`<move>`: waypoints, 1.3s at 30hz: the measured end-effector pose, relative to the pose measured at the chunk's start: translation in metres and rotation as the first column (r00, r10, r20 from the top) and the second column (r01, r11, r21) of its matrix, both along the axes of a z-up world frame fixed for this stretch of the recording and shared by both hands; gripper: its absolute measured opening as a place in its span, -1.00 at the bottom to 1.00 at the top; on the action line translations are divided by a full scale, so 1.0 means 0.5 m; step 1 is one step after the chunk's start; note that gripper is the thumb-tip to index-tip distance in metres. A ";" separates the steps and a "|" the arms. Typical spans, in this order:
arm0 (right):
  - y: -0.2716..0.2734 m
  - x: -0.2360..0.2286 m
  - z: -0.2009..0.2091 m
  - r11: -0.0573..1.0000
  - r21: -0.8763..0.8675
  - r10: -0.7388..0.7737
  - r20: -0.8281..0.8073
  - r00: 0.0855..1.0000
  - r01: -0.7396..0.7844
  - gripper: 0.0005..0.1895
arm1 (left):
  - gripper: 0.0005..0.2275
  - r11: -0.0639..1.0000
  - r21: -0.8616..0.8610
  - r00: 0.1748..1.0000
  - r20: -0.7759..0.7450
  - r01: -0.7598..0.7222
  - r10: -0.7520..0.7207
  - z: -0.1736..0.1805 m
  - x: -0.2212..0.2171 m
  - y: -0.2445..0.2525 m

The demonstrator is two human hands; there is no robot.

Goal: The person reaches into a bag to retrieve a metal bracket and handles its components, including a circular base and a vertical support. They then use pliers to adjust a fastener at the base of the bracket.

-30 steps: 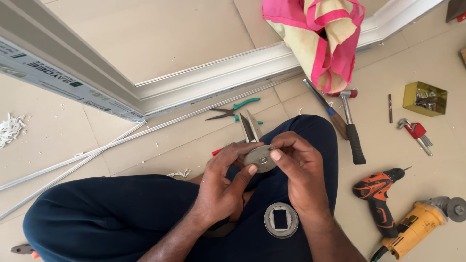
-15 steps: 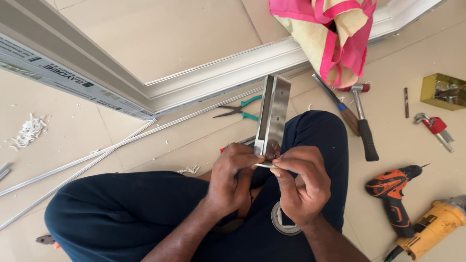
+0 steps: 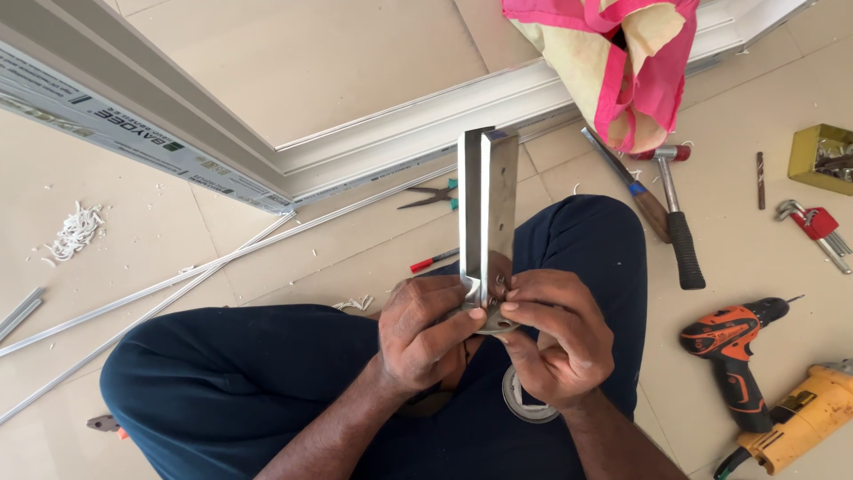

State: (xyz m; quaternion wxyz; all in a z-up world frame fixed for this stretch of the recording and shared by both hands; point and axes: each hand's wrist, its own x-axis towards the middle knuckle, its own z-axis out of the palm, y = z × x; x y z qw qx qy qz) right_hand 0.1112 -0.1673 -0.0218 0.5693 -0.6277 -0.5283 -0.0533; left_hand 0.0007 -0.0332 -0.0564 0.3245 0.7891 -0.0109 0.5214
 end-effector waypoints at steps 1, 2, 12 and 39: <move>0.000 0.000 -0.001 1.000 0.002 -0.004 0.016 1.000 0.004 -0.79 | -0.72 1.000 0.014 1.000 -0.008 -0.005 0.005 0.000 -0.003 0.001; 0.000 0.000 -0.002 1.000 0.004 -0.008 0.032 0.999 0.008 -0.79 | -0.74 1.000 0.027 1.000 -0.015 -0.010 0.011 0.001 -0.005 0.002; -0.009 -0.003 -0.019 0.999 0.007 -0.049 0.064 0.997 0.049 -0.88 | -0.74 0.999 0.042 0.999 -0.030 -0.012 0.014 0.001 -0.006 -0.003; 0.013 0.041 -0.105 0.999 -0.028 -0.020 -0.952 0.305 -0.020 -0.83 | -0.77 0.126 -0.989 0.801 -0.132 -0.072 -0.584 -0.043 0.033 0.030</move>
